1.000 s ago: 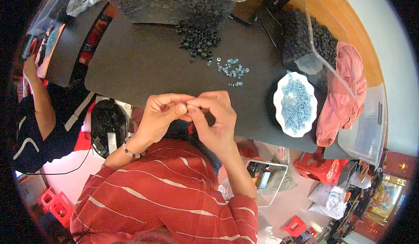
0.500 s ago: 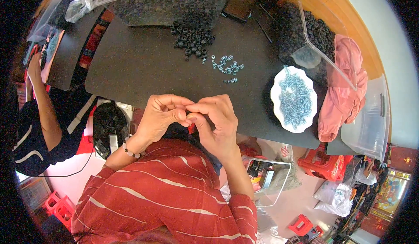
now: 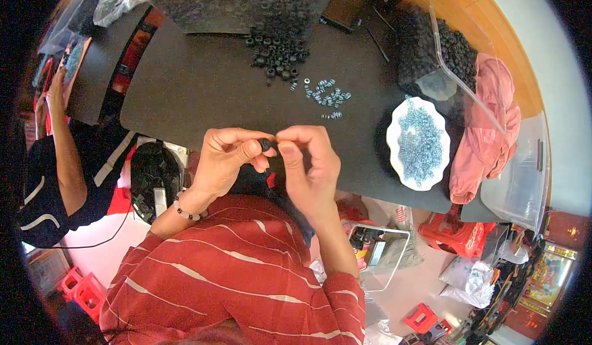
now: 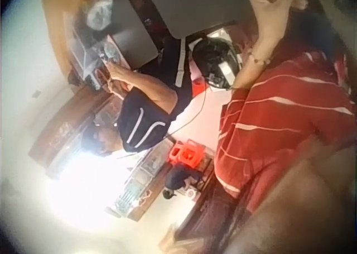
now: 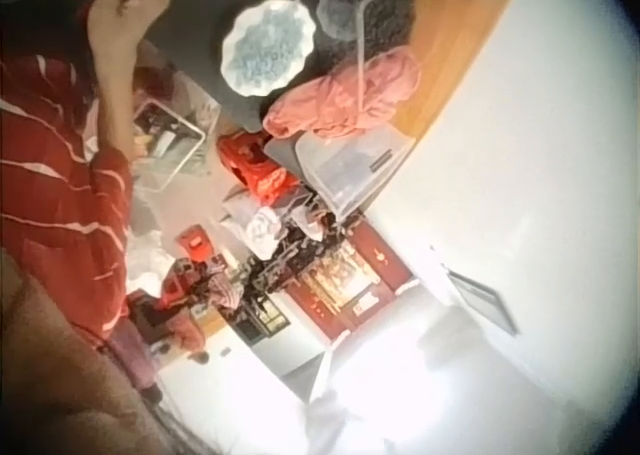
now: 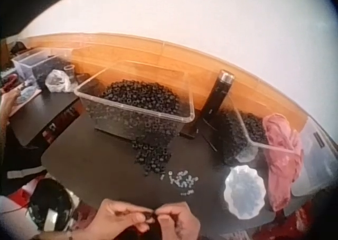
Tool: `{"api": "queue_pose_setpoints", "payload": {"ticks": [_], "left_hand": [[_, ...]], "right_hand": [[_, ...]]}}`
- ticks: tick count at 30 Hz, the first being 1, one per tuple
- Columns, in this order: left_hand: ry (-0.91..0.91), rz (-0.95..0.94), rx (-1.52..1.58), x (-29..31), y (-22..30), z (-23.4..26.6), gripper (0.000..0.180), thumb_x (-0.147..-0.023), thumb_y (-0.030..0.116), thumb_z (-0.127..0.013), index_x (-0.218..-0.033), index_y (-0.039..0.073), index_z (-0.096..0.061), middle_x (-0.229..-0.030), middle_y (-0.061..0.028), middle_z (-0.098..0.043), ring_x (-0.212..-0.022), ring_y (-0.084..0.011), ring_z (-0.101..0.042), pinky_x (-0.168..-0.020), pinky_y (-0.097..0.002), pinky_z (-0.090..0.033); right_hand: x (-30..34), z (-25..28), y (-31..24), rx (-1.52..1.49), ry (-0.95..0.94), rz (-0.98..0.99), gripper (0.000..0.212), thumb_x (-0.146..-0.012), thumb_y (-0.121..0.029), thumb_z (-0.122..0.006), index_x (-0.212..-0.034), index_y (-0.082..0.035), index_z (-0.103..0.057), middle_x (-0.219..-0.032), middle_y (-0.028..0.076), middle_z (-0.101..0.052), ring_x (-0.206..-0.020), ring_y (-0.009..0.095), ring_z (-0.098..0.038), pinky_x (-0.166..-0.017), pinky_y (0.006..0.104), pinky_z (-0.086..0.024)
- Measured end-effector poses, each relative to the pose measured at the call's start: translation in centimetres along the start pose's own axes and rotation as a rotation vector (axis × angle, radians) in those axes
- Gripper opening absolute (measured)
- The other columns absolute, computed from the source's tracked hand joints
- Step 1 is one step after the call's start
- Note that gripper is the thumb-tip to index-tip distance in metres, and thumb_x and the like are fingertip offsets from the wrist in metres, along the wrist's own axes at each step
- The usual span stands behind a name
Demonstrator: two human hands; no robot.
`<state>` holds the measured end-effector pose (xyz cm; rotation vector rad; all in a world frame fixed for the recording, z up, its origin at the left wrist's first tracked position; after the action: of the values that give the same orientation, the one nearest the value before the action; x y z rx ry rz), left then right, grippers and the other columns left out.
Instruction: The person assembles small components by picking up plastic pieces and fitting small rings onto them by hand.
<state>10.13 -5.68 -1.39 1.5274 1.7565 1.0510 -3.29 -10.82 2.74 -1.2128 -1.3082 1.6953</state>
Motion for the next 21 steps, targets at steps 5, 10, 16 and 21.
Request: {"api": "queue_pose_setpoints", "payload": {"ticks": [5,10,16,21], "left_hand": [[-0.087,0.048,-0.023,0.1,-0.2,-0.2,0.021,-0.087,0.012,-0.067,-0.102,-0.003,-0.068,-0.08,-0.0115,-0.07,-0.066,-0.0115,-0.066,-0.062,-0.0236,-0.055],[-0.098,0.041,-0.058,0.1,0.0,-0.3,0.022,-0.088,0.013,-0.067,-0.101,-0.003,-0.068,-0.079,-0.0103,-0.069,-0.065,-0.0106,-0.064,-0.06,-0.0232,-0.054],[-0.08,0.033,-0.092,0.3,-0.1,-0.3,0.022,-0.088,0.015,-0.066,-0.1,-0.004,-0.068,-0.077,-0.0082,-0.068,-0.065,-0.0094,-0.063,-0.061,-0.0227,-0.053],[-0.123,0.09,-0.12,0.6,0.1,-0.5,0.022,-0.088,0.015,-0.067,-0.099,-0.004,-0.068,-0.078,-0.0077,-0.068,-0.066,-0.0087,-0.062,-0.062,-0.0222,-0.053]], "right_hand": [[-0.7,-0.4,-0.8,0.007,-0.156,-0.011,0.017,-0.083,-0.005,-0.067,-0.1,-0.004,-0.066,-0.092,0.007,-0.063,-0.075,0.013,-0.057,-0.069,0.0258,-0.045],[-0.7,-0.9,-3.2,0.27,-0.187,0.268,0.017,-0.075,-0.006,-0.074,-0.09,-0.008,-0.067,-0.088,0.005,-0.065,-0.08,0.021,-0.057,-0.073,0.0308,-0.044],[0.0,-1.4,-4.7,0.464,-0.121,0.425,0.016,-0.075,-0.006,-0.072,-0.088,-0.008,-0.062,-0.089,0.005,-0.062,-0.082,0.025,-0.054,-0.074,0.0338,-0.044],[0.2,-1.8,-4.8,0.505,-0.177,0.434,0.015,-0.078,-0.007,-0.07,-0.089,-0.007,-0.059,-0.088,0.006,-0.06,-0.081,0.025,-0.053,-0.074,0.0337,-0.044]]}}
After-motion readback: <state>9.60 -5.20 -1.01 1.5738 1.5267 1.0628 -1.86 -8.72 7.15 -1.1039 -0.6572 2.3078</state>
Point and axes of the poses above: each hand's wrist, its own x-axis away from the middle knuckle, its own z-axis out of the back of the hand, y = z × x, the point moved 9 cm from there along -x, towards the middle knuckle
